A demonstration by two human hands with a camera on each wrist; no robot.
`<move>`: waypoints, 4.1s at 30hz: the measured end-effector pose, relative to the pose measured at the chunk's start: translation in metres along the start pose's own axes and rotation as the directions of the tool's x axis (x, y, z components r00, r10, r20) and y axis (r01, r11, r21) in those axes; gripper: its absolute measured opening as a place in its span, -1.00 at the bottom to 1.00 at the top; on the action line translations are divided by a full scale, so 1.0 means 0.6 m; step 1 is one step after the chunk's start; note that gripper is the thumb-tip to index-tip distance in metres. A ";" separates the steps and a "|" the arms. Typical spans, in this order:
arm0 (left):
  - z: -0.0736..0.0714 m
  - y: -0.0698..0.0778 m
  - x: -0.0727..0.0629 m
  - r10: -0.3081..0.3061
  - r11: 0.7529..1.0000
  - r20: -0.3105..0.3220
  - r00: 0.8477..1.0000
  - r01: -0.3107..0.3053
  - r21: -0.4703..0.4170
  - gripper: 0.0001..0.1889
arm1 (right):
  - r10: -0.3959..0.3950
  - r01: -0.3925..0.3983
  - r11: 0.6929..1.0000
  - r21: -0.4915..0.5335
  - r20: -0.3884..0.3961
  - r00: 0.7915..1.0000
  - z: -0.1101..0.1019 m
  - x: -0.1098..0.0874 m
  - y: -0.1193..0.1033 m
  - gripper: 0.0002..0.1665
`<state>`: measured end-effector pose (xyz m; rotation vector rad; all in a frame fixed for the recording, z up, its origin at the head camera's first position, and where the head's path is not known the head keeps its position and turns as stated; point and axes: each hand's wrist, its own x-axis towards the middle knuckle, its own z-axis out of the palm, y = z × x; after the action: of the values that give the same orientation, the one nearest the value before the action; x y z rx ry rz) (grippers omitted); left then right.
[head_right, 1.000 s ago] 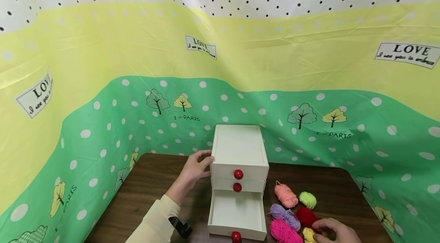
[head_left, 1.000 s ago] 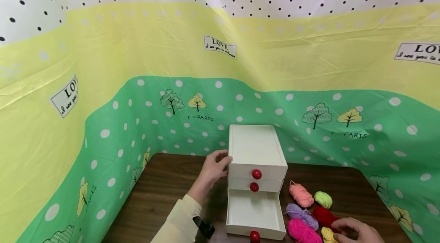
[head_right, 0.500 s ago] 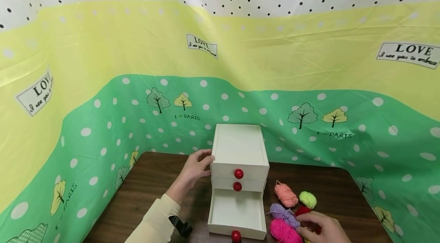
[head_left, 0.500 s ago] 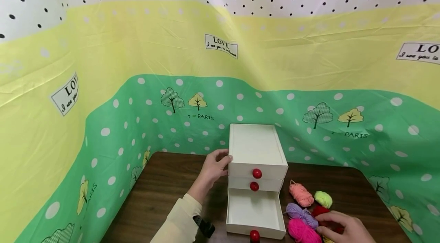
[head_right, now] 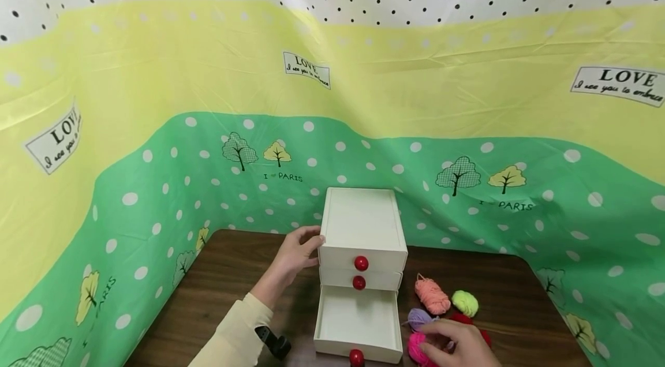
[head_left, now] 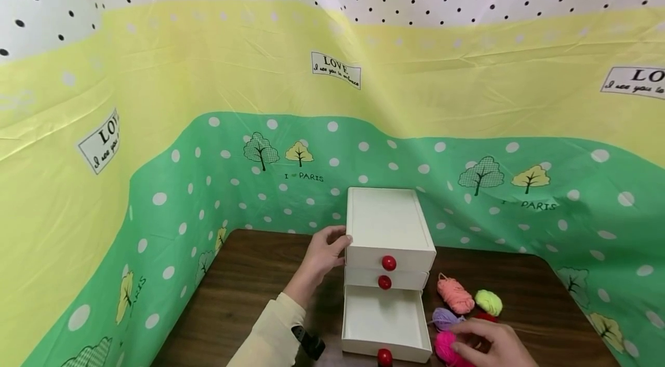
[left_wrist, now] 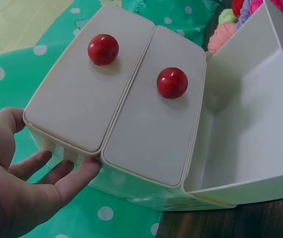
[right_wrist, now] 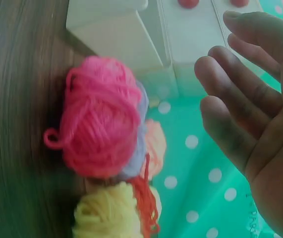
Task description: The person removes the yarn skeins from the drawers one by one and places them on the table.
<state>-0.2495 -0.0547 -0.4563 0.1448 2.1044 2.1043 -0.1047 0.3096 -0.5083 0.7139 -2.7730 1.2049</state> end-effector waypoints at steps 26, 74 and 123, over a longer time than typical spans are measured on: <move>-0.006 0.003 0.003 -0.032 0.999 -0.010 0.999 0.032 0.017 -0.44 | -0.159 0.115 0.960 0.255 0.160 0.974 0.077 0.035 -0.015 -0.81; -0.005 0.000 0.009 -0.014 1.000 -0.019 1.000 0.014 0.015 -0.48 | -0.245 0.120 0.935 0.333 0.366 0.898 0.208 0.066 0.065 -0.52; -0.004 -0.004 0.009 -0.014 0.999 -0.022 1.000 0.015 0.034 -0.47 | -0.094 0.076 0.989 -0.130 -0.140 0.986 0.222 0.103 0.007 -0.70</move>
<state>-0.2550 -0.0563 -0.4588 0.1109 2.1482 2.0717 -0.1419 0.1943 -0.5911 0.6958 -2.6410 1.0157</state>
